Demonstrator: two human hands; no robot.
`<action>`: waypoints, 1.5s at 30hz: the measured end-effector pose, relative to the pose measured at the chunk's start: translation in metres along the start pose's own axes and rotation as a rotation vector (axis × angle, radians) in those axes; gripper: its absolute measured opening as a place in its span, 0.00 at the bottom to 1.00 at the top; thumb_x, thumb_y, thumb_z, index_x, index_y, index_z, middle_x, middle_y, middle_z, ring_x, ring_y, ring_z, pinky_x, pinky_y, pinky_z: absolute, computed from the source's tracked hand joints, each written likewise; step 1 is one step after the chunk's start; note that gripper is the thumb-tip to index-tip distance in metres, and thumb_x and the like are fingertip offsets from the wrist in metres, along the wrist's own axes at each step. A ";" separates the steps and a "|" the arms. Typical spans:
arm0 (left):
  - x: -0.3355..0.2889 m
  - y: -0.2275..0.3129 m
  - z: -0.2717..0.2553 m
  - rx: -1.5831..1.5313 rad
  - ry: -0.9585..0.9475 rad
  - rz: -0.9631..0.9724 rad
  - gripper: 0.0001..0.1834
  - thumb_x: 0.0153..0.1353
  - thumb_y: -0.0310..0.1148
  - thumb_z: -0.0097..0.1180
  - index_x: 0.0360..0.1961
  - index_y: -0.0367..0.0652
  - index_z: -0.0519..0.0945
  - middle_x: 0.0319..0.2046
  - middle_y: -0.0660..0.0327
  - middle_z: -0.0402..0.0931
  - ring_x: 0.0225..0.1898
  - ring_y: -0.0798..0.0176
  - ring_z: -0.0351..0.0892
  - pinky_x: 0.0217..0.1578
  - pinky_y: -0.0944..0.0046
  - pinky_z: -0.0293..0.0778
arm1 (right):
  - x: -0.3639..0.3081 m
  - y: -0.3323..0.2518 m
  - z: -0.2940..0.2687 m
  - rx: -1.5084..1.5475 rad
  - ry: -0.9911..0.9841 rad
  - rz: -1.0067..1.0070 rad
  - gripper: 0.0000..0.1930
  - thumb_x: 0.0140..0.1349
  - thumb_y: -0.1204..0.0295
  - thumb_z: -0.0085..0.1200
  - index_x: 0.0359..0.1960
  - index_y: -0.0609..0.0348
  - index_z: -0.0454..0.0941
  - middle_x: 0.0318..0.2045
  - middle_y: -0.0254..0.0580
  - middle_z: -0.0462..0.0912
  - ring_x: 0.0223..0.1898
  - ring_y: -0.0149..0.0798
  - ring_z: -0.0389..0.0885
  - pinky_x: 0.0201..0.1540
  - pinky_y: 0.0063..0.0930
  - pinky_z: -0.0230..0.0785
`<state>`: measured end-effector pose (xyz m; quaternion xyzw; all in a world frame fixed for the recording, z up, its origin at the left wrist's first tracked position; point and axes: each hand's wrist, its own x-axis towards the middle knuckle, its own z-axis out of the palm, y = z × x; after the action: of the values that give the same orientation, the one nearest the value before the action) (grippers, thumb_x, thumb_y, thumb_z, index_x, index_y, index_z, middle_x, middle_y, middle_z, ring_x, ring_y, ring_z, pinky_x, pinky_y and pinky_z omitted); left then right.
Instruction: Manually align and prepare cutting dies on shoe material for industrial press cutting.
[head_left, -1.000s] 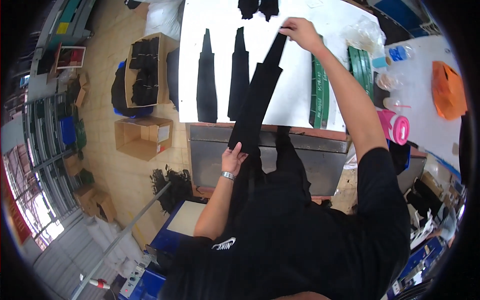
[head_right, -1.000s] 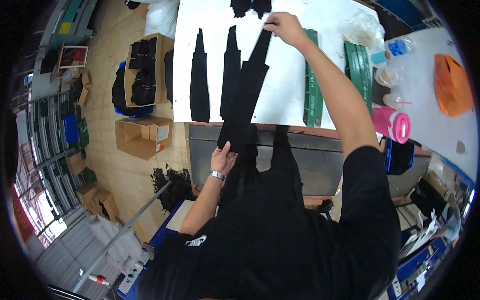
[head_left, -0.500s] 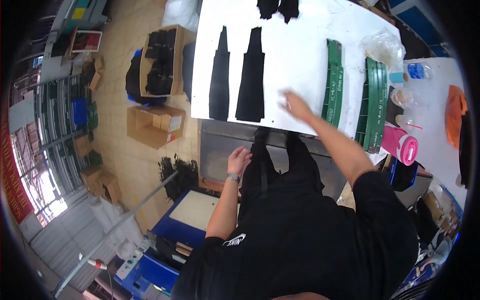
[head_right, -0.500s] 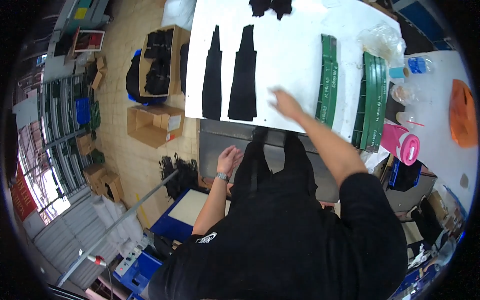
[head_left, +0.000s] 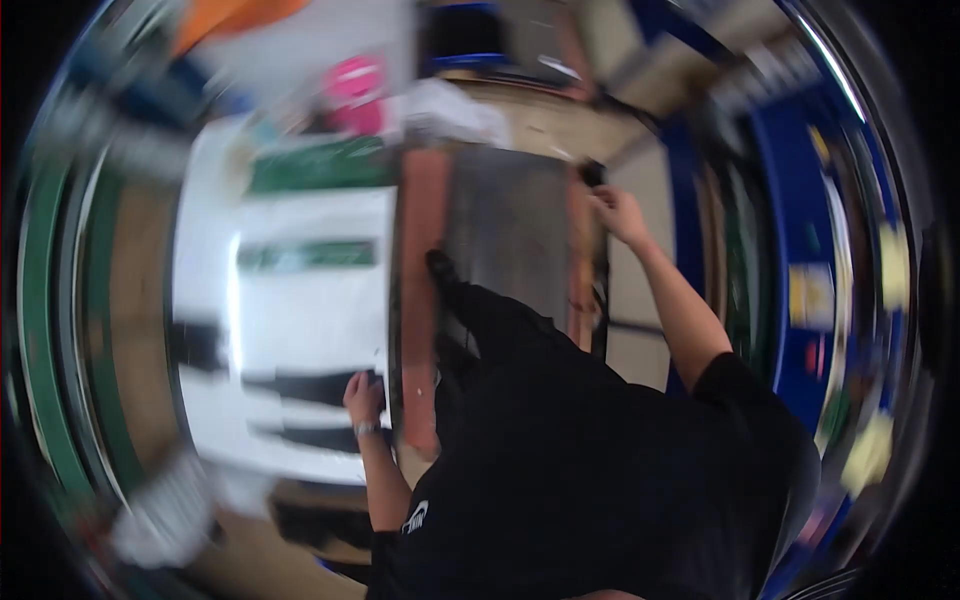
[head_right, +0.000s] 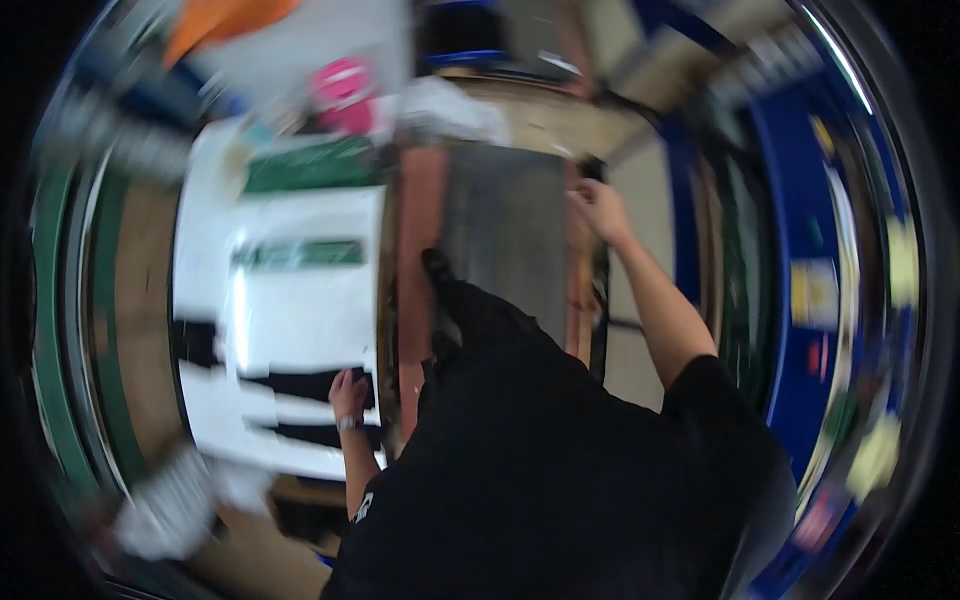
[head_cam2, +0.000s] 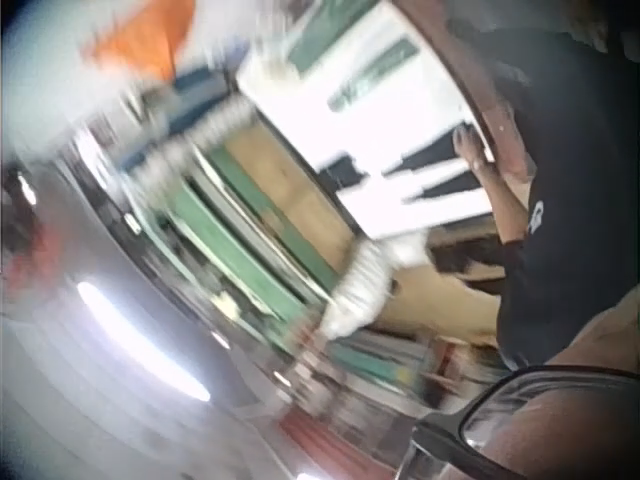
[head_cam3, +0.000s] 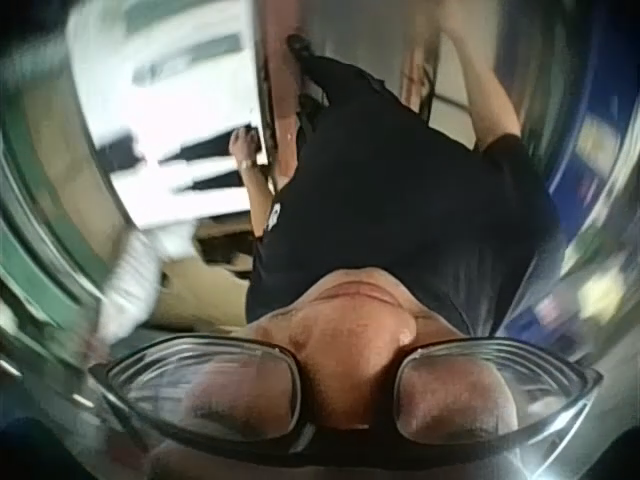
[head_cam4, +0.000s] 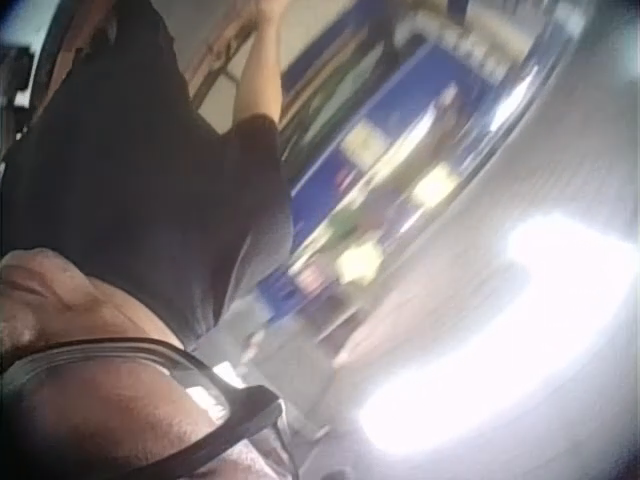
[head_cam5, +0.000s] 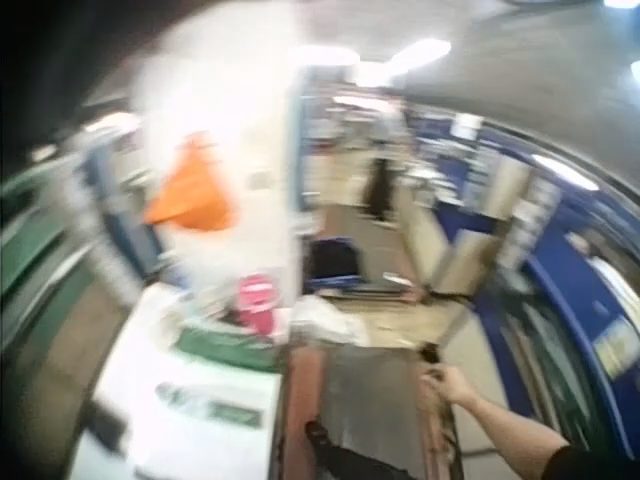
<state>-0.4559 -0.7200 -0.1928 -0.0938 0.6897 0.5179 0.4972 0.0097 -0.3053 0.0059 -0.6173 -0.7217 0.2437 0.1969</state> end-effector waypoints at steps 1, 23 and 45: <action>0.013 0.013 -0.007 0.042 -0.023 0.012 0.14 0.68 0.35 0.59 0.52 0.43 0.79 0.24 0.62 0.77 0.27 0.62 0.83 0.25 0.66 0.80 | -0.046 -0.006 -0.011 0.040 0.009 0.072 0.14 0.64 0.63 0.60 0.43 0.62 0.82 0.34 0.51 0.86 0.35 0.46 0.86 0.41 0.34 0.76; -0.213 0.028 0.473 1.238 -1.300 0.347 0.17 0.72 0.32 0.54 0.59 0.37 0.75 0.36 0.62 0.82 0.37 0.70 0.81 0.40 0.71 0.77 | -0.492 0.098 -0.107 -0.306 0.705 1.044 0.20 0.51 0.56 0.70 0.29 0.62 0.82 0.32 0.47 0.77 0.39 0.51 0.78 0.44 0.42 0.73; -0.423 -0.151 0.803 1.355 -1.883 0.974 0.24 0.63 0.31 0.65 0.59 0.38 0.76 0.46 0.55 0.82 0.44 0.64 0.82 0.48 0.64 0.77 | -0.497 0.136 -0.175 0.014 0.914 1.132 0.12 0.56 0.66 0.67 0.33 0.62 0.82 0.28 0.45 0.79 0.29 0.46 0.79 0.33 0.35 0.74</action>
<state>0.3205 -0.3024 0.0692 0.8488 0.1579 0.0560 0.5015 0.2998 -0.7602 0.0746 -0.9349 -0.1360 0.0305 0.3264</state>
